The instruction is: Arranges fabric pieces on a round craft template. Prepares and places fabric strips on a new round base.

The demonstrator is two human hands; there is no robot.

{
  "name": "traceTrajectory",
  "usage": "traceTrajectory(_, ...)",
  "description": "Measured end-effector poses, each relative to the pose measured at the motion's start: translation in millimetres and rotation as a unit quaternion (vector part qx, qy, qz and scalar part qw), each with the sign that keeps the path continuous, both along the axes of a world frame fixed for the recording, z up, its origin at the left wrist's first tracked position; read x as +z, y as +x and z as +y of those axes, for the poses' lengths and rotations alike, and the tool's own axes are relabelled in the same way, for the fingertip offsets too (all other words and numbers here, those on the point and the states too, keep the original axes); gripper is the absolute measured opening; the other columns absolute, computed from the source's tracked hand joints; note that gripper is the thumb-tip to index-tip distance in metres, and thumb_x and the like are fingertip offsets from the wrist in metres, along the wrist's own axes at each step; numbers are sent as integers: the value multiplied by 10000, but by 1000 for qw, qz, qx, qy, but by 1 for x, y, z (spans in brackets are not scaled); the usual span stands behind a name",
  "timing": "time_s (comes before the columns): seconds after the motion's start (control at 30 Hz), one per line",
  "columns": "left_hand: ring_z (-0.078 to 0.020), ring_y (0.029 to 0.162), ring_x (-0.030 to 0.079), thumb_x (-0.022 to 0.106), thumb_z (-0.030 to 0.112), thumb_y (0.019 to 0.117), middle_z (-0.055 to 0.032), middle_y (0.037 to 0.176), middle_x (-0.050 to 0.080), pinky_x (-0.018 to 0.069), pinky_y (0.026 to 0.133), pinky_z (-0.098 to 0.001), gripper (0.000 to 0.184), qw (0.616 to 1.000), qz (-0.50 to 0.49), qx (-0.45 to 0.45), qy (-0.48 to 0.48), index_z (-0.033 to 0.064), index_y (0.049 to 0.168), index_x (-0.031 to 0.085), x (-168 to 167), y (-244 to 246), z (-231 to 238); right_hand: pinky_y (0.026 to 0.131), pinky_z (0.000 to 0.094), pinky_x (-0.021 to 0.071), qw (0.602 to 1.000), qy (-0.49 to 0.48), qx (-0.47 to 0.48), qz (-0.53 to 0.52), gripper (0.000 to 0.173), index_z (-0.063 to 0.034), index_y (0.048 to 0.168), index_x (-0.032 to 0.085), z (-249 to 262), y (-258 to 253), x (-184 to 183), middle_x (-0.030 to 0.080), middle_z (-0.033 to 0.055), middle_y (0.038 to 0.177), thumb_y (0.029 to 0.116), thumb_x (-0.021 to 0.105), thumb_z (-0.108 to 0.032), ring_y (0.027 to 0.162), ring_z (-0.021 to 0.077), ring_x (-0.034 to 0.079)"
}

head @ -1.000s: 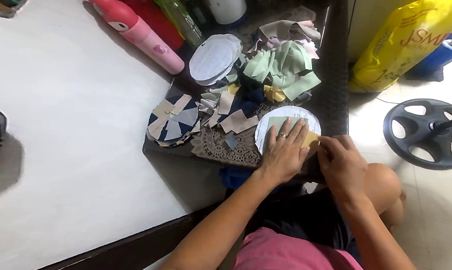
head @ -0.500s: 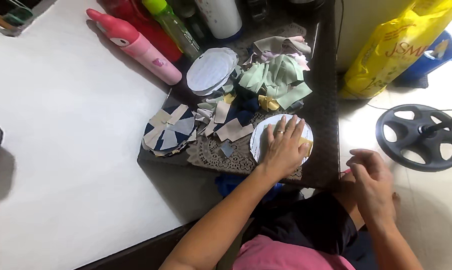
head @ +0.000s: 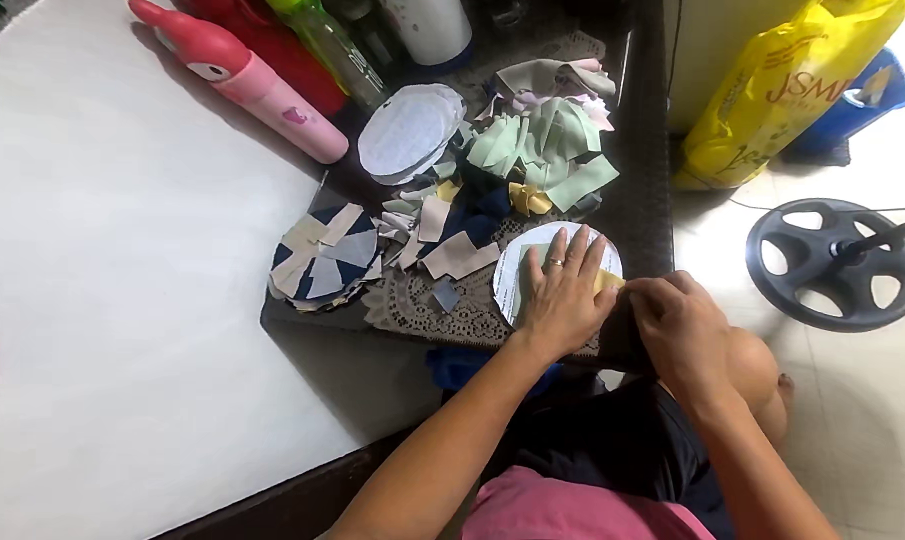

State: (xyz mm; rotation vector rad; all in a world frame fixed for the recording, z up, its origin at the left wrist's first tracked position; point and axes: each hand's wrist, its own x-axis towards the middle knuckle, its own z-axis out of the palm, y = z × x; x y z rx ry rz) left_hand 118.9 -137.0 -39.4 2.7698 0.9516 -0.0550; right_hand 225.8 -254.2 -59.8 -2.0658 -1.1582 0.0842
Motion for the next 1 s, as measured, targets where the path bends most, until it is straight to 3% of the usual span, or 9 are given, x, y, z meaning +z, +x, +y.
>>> traceTrajectory(0.07, -356, 1584, 138, 374, 491, 1067, -119, 1702, 233, 43, 1186, -727, 659, 999, -42, -4, 7, 146, 1626, 319, -12, -1, 4, 687, 491, 540, 1000, 6, -5, 0, 162, -109, 1008, 799, 1, 0, -3, 685, 126, 895, 945, 651, -126, 828, 304, 677)
traceTrajectory(0.2, -360, 1582, 142, 375, 493, 1070, -124, 1700, 237, 45, 1189, -722, 663, 998, -61, -4, -8, 141, 1628, 311, -11, -3, 6, 680, 480, 541, 1000, 17, -11, -3, 173, -110, 1029, 793, 1, -1, -6, 683, 118, 901, 941, 644, -126, 828, 294, 677)
traceTrajectory(0.27, -359, 1567, 205, 394, 431, 1079, -136, 1679, 288, 109, 1200, -697, 609, 993, -109, 5, -34, 122, 1603, 368, -5, -6, 11, 687, 486, 539, 1000, 17, -10, -1, 181, -111, 1042, 790, 1, 0, -5, 684, 122, 907, 942, 639, -121, 833, 302, 676)
traceTrajectory(0.33, -370, 1509, 335, 476, 314, 1066, -153, 1612, 405, 252, 1177, -647, 464, 986, -161, 23, -37, 98, 1469, 552, 1, -11, 20, 677, 484, 533, 1000, 17, -8, 0, 203, -122, 1062, 795, 0, 0, -5, 675, 123, 898, 950, 625, -116, 817, 299, 668)
traceTrajectory(0.4, -403, 1409, 450, 601, 216, 1010, -174, 1500, 520, 367, 1106, -624, 271, 980, -192, 39, -29, 79, 1212, 717, 2, -13, 28, 661, 477, 528, 1000, 10, -7, -7, 248, -145, 1106, 796, 0, 0, -4, 667, 122, 889, 961, 599, -108, 798, 296, 662)
traceTrajectory(0.47, -407, 1320, 519, 662, 187, 964, -172, 1421, 578, 426, 1040, -605, 160, 978, -205, 44, -15, 80, 1035, 757, 2, -13, 31, 641, 484, 520, 1000, -5, -3, -20, 305, -170, 1167, 786, 3, 0, 0, 665, 138, 885, 975, 561, -93, 785, 315, 662)
traceTrajectory(0.63, -403, 1315, 511, 723, 227, 928, -152, 1393, 596, 422, 1020, -605, 142, 978, -202, 56, -19, 88, 924, 749, 5, -4, 25, 591, 521, 503, 995, -62, 54, -63, 350, -191, 1216, 764, 12, 11, 9, 659, 170, 911, 998, 517, -71, 783, 366, 665)
traceTrajectory(0.77, -396, 1308, 519, 699, 198, 942, -148, 1379, 606, 440, 1014, -586, 140, 982, -177, 70, -17, 69, 911, 745, 6, 2, 24, 608, 530, 507, 991, -110, 59, -43, 337, -209, 1162, 781, 16, 17, 18, 649, 168, 933, 1004, 526, -55, 803, 365, 666)
traceTrajectory(1.0, -391, 1303, 531, 656, 169, 962, -143, 1384, 614, 438, 1016, -587, 161, 980, -182, 71, -24, 51, 903, 747, 11, 2, 22, 603, 540, 505, 993, -95, 60, -35, 375, -213, 1161, 784, 16, 18, 15, 655, 166, 918, 974, 523, -19, 798, 364, 668)
